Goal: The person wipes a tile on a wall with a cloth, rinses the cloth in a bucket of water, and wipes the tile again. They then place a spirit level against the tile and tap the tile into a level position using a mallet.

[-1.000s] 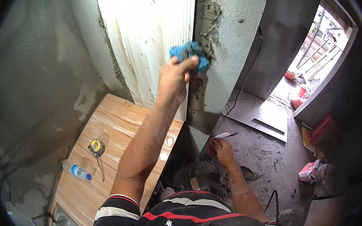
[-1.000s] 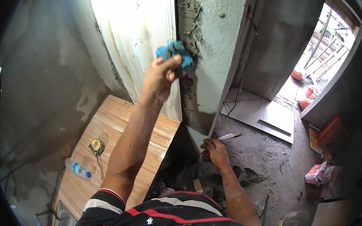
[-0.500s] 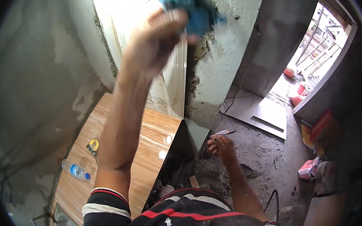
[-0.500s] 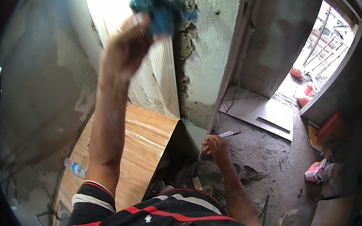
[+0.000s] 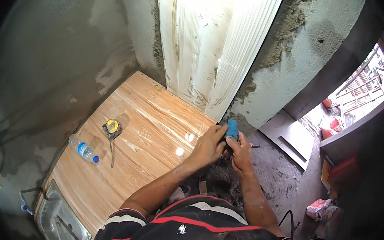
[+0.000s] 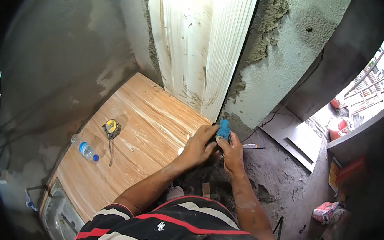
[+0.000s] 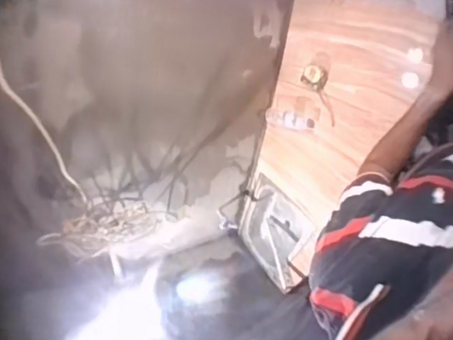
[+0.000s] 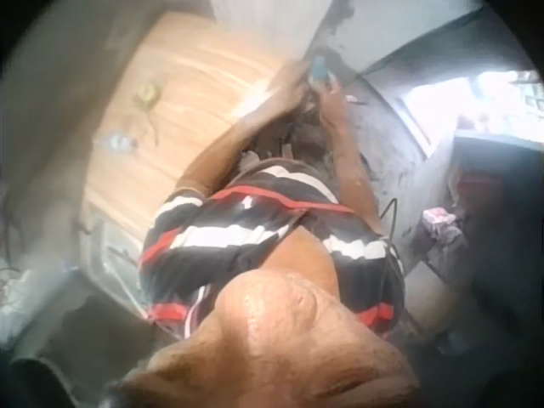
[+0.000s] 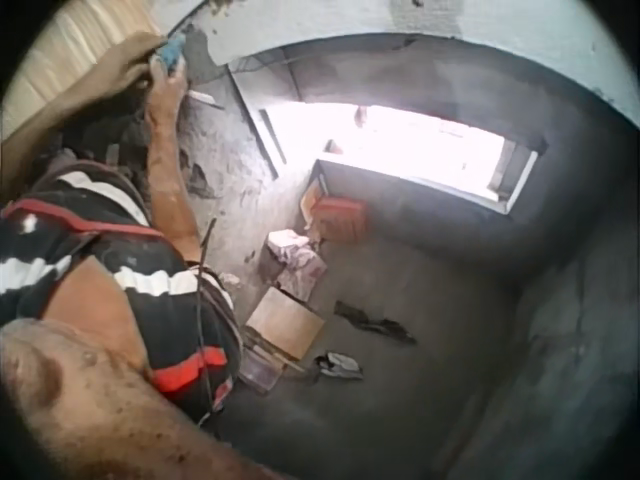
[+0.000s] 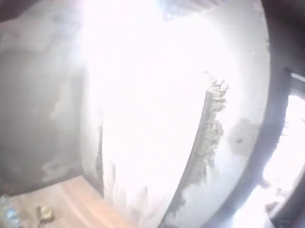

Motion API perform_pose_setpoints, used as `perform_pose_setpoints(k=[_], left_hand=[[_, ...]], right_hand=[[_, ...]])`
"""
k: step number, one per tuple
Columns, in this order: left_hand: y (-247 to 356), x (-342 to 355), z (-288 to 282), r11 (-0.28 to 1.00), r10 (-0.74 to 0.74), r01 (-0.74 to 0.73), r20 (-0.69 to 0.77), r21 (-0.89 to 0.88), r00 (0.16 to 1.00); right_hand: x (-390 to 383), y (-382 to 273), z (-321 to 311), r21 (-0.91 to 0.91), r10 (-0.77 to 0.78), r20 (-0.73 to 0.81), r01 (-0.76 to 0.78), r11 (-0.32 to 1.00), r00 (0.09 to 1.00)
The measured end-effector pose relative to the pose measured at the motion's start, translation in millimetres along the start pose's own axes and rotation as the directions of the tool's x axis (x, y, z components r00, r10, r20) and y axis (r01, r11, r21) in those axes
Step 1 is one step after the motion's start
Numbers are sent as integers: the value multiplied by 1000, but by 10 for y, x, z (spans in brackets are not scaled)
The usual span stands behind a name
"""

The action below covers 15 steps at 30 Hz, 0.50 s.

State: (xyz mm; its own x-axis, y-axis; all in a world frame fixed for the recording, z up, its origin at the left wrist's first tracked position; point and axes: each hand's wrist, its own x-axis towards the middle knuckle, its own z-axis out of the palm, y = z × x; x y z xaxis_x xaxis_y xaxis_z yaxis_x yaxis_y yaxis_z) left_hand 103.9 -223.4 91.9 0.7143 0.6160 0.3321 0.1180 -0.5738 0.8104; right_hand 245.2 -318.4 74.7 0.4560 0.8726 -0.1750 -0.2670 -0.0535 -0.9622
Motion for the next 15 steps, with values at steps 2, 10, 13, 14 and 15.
perform_pose_setpoints(k=[2,10,13,14,15], left_hand=[[-62,-59,42,997,74,-73,-88,12,993],[-698,190,-231,767,-414,265,-136,-584,900],[-844,320,-281,339,-646,142,-120,-930,754],[-917,375,-269,326,-662,125,-132,-937,738],[-1038,426,-225,316,-679,106,-146,-943,719]], right_hand=[[136,62,64,-78,-150,-11,148,986,989],[19,-759,161,-529,-528,140,515,675,837],[-93,-1475,66,-680,-944,-17,688,253,330],[-126,-1654,55,-681,-967,-111,691,242,230],[-54,-1785,10,-696,-994,-98,711,104,50]])
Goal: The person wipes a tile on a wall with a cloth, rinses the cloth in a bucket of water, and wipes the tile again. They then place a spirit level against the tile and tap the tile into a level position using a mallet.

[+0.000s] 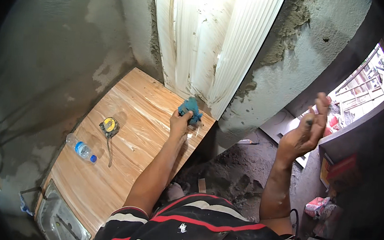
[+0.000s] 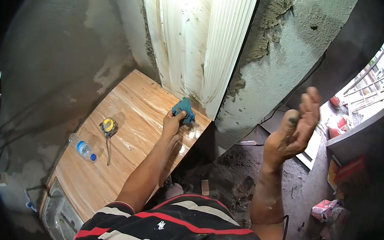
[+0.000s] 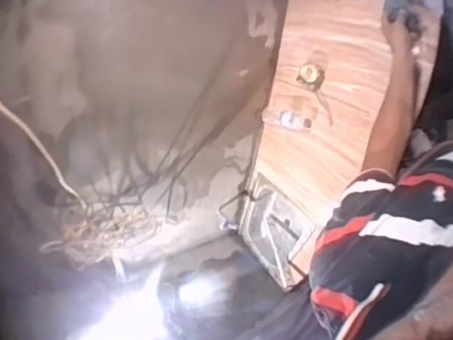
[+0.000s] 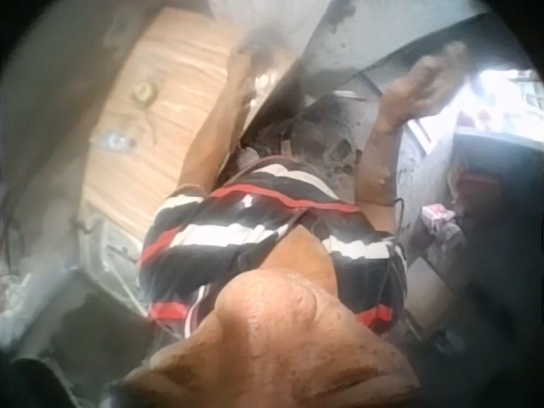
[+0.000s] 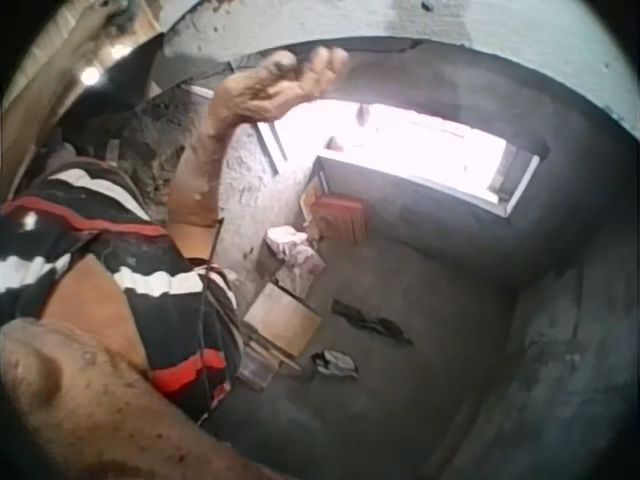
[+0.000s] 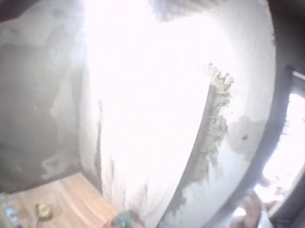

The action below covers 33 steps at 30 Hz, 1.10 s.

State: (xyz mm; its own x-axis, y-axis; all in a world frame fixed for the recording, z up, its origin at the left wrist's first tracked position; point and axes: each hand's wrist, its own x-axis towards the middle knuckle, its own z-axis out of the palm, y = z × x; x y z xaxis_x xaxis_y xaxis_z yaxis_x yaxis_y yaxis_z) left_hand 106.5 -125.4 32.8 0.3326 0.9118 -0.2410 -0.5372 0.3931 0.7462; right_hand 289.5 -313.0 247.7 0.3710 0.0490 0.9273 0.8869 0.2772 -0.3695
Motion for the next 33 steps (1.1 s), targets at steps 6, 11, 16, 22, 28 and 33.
perform_pose_setpoints(k=[6,11,16,22,28,33], left_hand=[[-455,621,5,995,0,19,-198,98,980],[0,265,628,998,-68,69,-136,1,988],[996,-26,1154,987,126,-116,89,-109,988],[1466,302,697,912,401,-381,139,-148,906],[574,925,-388,1000,-2,0,-265,-7,964],[312,1295,-419,988,-94,50,-314,-146,945]], right_hand=[[6,426,452,-211,-154,85,169,963,984],[-13,650,706,-322,-273,26,267,909,962],[-42,711,822,-456,-356,5,319,831,934],[-55,754,770,-446,-343,21,315,838,939],[-40,724,783,-444,-364,28,337,830,931],[-77,753,743,-480,-346,50,326,815,937]])
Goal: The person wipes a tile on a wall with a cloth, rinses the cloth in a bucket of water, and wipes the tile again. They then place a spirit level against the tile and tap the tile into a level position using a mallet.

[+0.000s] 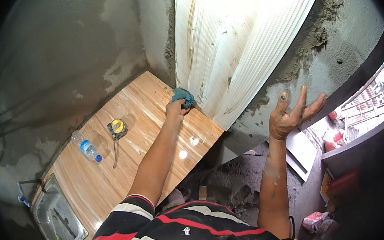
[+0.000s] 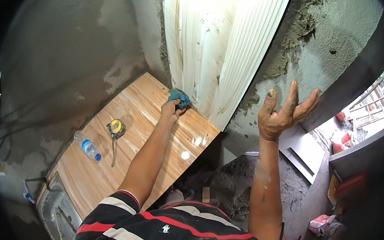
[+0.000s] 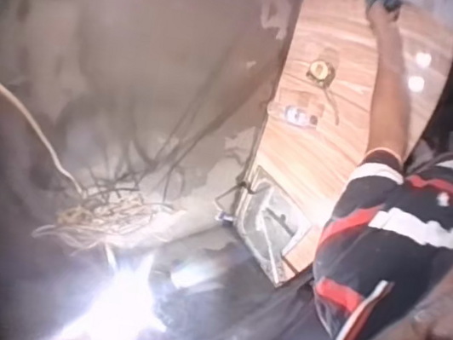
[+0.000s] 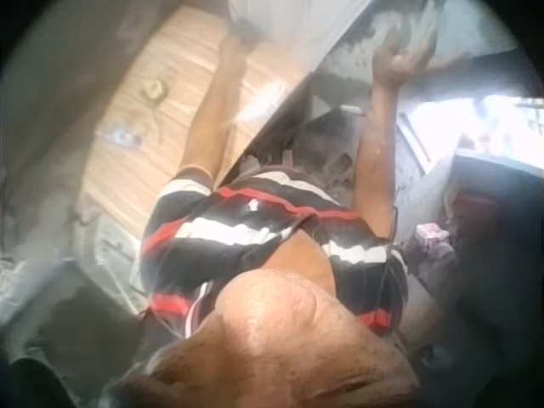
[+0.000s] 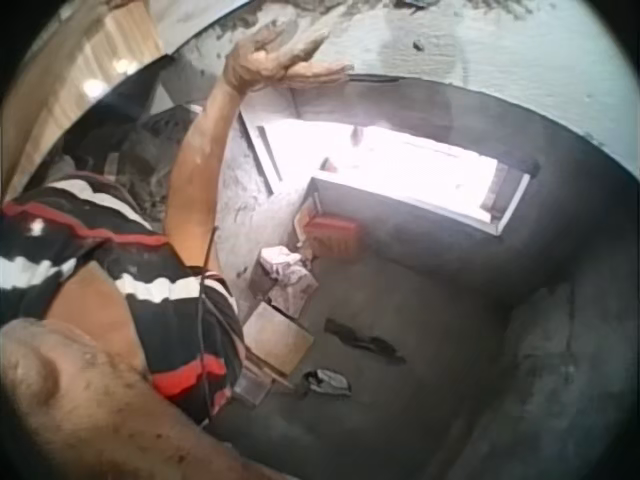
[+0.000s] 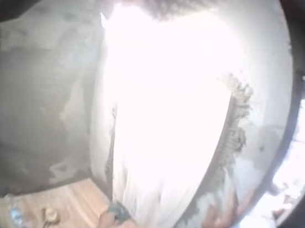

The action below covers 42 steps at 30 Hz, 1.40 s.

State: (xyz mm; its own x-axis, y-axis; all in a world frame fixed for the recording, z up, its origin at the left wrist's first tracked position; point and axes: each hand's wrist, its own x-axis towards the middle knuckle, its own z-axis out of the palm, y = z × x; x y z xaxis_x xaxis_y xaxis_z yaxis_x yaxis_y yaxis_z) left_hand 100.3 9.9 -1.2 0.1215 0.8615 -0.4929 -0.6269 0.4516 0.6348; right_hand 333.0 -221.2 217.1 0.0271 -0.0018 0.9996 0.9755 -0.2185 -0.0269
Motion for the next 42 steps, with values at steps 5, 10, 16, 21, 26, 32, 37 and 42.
perform_pose_setpoints(k=[5,10,16,21,26,32,37,42], left_hand=[[419,153,241,993,30,-37,64,112,997],[1191,-260,864,975,216,-221,225,-2,950],[2170,-1168,1908,912,409,-400,269,-91,872],[2891,-1521,2461,826,555,-541,390,-157,735],[3047,-1770,2716,704,659,-700,480,-122,579],[2843,-2004,2846,325,757,-941,622,-94,199],[2390,-2339,3048,224,749,-971,652,-81,119],[1884,-2888,3086,-99,705,-984,708,148,35]], right_hand=[[5,-50,-20,-40,6,20,-5,999,1000],[45,-91,-13,-43,30,-5,-30,999,1000],[68,-76,-63,-78,42,5,-42,996,999],[63,-122,-65,-49,60,23,-59,997,998],[61,-96,-90,-42,78,42,-76,996,996],[58,-91,-74,-32,75,36,-74,997,997],[65,-103,-95,-40,93,57,-91,995,994],[50,-109,-104,-62,107,70,-103,993,992]])
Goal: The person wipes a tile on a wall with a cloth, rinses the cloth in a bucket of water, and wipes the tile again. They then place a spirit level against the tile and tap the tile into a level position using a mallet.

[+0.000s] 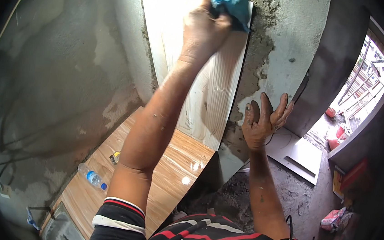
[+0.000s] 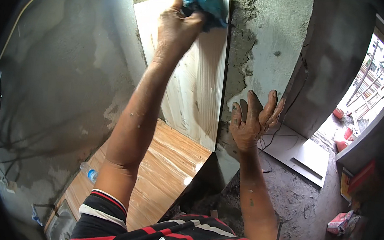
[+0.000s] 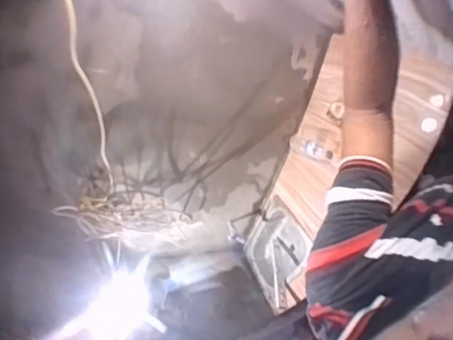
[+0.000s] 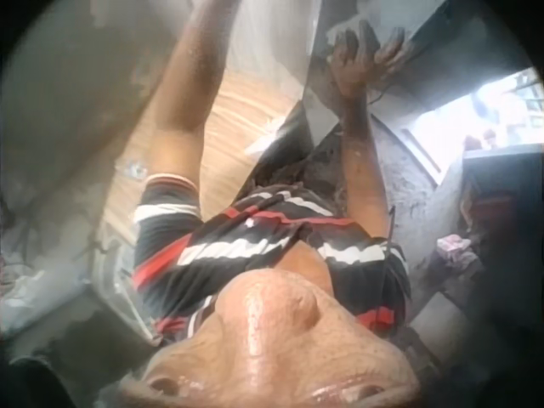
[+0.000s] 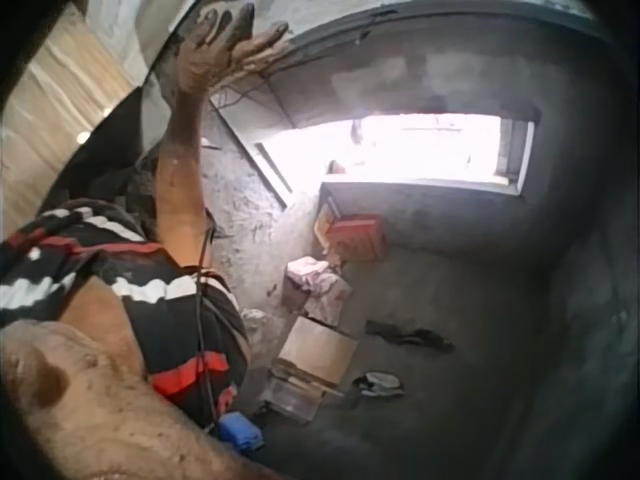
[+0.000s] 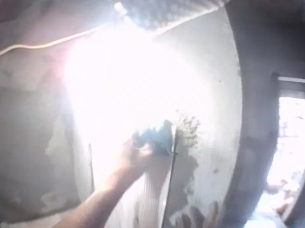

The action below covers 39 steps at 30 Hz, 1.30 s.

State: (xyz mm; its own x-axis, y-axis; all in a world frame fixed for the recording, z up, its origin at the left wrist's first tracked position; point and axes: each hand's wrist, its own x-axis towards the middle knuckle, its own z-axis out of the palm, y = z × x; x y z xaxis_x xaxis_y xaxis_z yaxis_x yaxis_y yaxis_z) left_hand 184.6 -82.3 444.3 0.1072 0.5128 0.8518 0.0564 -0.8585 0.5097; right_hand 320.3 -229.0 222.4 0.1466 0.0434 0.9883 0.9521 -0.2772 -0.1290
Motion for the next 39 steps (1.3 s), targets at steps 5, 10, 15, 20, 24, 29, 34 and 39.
perform_pose_setpoints(k=[5,10,15,20,24,29,34,39], left_hand=[[456,-397,111,954,131,-56,245,-293,961],[412,-1098,-378,598,-98,375,399,-709,912],[-660,-1783,-763,38,-595,505,387,-862,704],[-1119,-1762,-1094,-159,-620,462,453,-872,641],[-1100,-1173,-1355,92,-490,357,269,-930,829],[-1180,-419,-1390,590,-439,330,51,-737,897],[-1318,99,-1371,846,-52,-9,-100,-533,994],[-1409,564,-1336,956,108,-138,-127,-259,986]], right_hand=[[-17,-34,15,-10,23,24,-23,1000,999],[22,-4,-11,12,-19,-21,19,1000,1000],[10,-43,12,3,-33,11,33,999,999],[24,25,46,15,-58,-46,58,998,997],[21,24,34,19,-71,-41,71,997,997],[2,50,46,18,-77,-18,77,997,997],[17,0,-8,-36,-79,3,79,996,997],[31,-36,-7,-31,-102,-3,101,994,995]])
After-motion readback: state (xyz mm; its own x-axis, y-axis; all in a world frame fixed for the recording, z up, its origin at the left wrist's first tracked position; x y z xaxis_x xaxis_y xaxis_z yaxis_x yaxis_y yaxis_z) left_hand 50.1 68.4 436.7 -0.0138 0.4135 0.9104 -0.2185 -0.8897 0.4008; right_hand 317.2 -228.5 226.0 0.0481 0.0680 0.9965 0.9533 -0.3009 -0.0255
